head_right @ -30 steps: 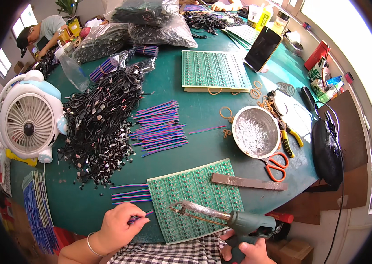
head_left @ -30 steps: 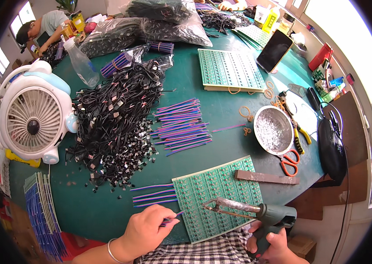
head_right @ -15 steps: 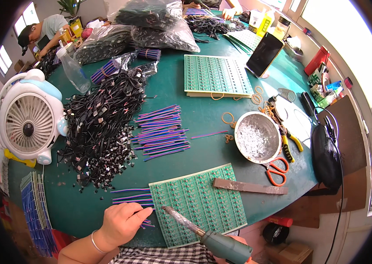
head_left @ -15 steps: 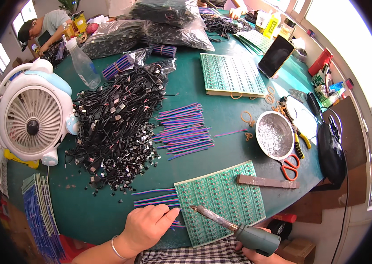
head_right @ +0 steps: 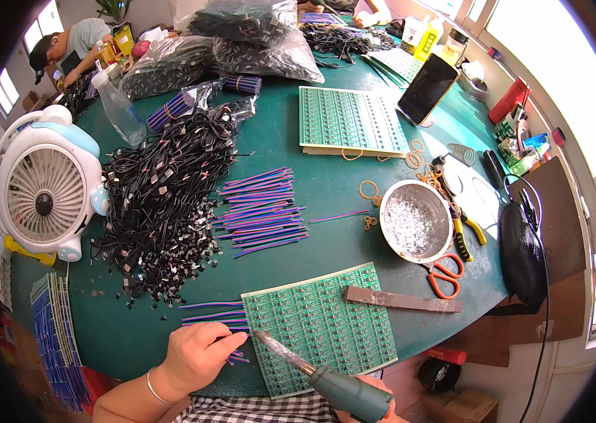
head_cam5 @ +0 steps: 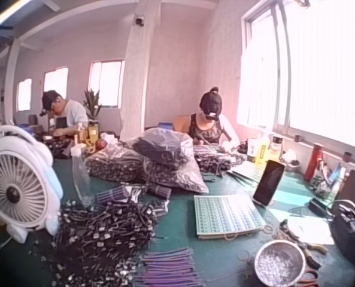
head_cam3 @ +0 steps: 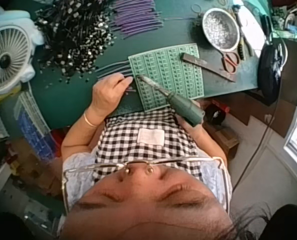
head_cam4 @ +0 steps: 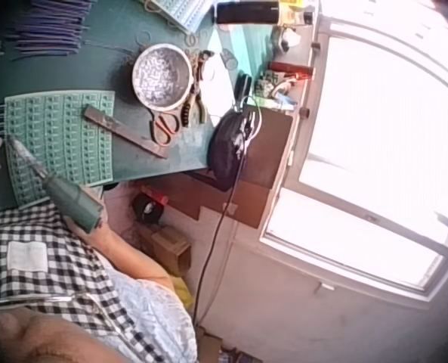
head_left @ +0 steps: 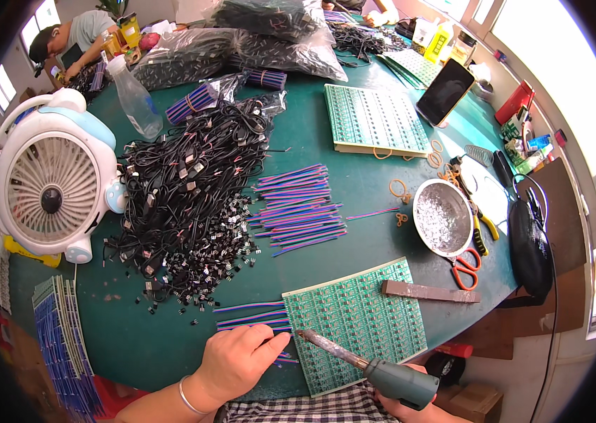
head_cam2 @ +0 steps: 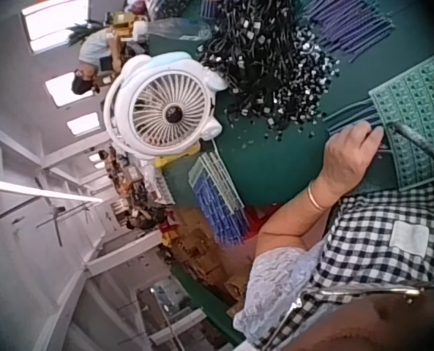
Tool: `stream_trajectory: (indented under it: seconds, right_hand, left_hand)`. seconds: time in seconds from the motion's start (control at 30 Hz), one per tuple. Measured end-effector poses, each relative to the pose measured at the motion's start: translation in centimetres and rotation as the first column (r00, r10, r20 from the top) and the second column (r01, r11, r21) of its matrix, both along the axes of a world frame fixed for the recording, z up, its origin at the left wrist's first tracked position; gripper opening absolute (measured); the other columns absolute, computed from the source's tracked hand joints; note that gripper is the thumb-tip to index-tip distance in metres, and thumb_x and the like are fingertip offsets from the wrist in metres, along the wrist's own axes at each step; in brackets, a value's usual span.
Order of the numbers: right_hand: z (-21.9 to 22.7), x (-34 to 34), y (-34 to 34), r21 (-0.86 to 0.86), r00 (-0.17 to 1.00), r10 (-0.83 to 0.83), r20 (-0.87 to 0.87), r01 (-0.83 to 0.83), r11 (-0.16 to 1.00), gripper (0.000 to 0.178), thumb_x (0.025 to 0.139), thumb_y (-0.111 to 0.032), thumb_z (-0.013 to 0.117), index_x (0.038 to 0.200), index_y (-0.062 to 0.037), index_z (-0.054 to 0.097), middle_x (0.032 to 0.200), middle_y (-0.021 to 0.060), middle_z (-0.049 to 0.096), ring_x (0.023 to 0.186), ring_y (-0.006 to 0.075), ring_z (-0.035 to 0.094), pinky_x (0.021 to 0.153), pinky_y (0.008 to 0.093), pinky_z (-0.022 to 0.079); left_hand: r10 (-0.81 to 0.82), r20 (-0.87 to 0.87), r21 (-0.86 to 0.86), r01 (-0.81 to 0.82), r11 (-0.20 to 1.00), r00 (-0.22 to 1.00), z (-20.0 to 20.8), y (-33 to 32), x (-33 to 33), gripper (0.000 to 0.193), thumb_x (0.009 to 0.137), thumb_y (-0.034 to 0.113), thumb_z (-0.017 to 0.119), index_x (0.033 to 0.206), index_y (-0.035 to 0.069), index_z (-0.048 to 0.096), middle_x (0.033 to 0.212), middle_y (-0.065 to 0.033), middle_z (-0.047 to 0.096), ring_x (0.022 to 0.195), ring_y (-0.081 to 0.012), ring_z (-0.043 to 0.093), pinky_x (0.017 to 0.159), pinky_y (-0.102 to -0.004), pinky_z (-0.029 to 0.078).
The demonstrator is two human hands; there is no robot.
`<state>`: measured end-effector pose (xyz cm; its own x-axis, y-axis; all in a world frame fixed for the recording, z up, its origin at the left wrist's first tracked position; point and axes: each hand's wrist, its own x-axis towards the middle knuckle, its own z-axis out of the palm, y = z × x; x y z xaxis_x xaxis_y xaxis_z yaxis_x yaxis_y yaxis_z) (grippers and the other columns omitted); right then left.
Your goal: The person solders small electronic components onto a green circuit board at a workbench. This is done using a soldering iron and solder wire.
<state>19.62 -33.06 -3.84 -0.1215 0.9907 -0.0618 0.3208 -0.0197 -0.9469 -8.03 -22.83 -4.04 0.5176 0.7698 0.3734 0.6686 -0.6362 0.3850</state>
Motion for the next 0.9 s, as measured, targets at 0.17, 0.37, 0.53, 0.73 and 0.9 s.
stream_trajectory:
  seconds: [0.17,0.37,0.53,0.73,0.9]
  right_hand:
    - [-0.4,0.0,-0.1,0.029,0.996,0.008,0.092,-0.011,1.000,0.028,0.076,-0.010,0.067,0.100,0.0017,0.060,0.090,0.0126,0.062,0.079,0.0230,0.060,0.070,0.0320,0.046]
    - [-1.7,0.2,-0.7,0.035,0.995,0.000,0.096,-0.003,0.999,0.025,0.077,-0.009,0.065,0.098,0.0016,0.061,0.090,0.0128,0.062,0.079,0.0231,0.060,0.070,0.0318,0.047]
    - [-2.0,0.5,-0.7,0.135,0.990,0.004,0.139,-0.023,0.991,0.024,0.077,-0.009,0.065,0.098,0.0018,0.061,0.089,0.0124,0.064,0.078,0.0219,0.061,0.068,0.0300,0.047]
    - [-2.2,0.4,-0.9,0.056,0.993,-0.009,-0.121,0.016,0.998,0.026,0.077,-0.011,0.067,0.099,0.0020,0.061,0.091,0.0106,0.065,0.079,0.0175,0.062,0.067,0.0265,0.048]
    - [-2.1,0.5,-0.9,0.100,1.000,-0.008,-0.019,0.010,0.995,0.028,0.078,-0.013,0.066,0.101,0.0017,0.061,0.091,0.0108,0.065,0.078,0.0173,0.062,0.066,0.0262,0.047]
  left_hand:
    - [0.001,0.028,-0.004,-0.001,1.000,1.000,-0.2,0.2,-0.1,0.024,0.062,0.007,0.064,0.084,0.013,0.067,0.076,0.0000,0.055,0.055,-0.0152,0.055,0.044,-0.0264,0.044]
    - [0.002,0.022,-0.003,-0.002,1.000,1.000,-0.4,0.2,-0.2,0.022,0.065,0.010,0.064,0.086,0.013,0.067,0.077,0.0011,0.055,0.058,-0.0140,0.056,0.046,-0.0262,0.044]
    - [0.005,0.005,-0.013,-0.005,1.000,1.000,-0.3,0.2,-0.2,0.020,0.068,0.012,0.064,0.088,0.014,0.067,0.078,0.0023,0.055,0.060,-0.0128,0.056,0.046,-0.0260,0.044]
    - [0.012,0.012,-0.024,-0.012,1.000,1.000,-0.2,0.2,0.0,0.023,0.061,0.007,0.065,0.082,0.014,0.068,0.076,0.0004,0.054,0.058,-0.0153,0.056,0.046,-0.0270,0.045]
    - [0.013,0.015,-0.018,-0.013,1.000,1.000,-0.2,0.1,-0.1,0.024,0.061,0.007,0.066,0.083,0.014,0.068,0.077,0.0000,0.054,0.058,-0.0155,0.056,0.046,-0.0271,0.046]
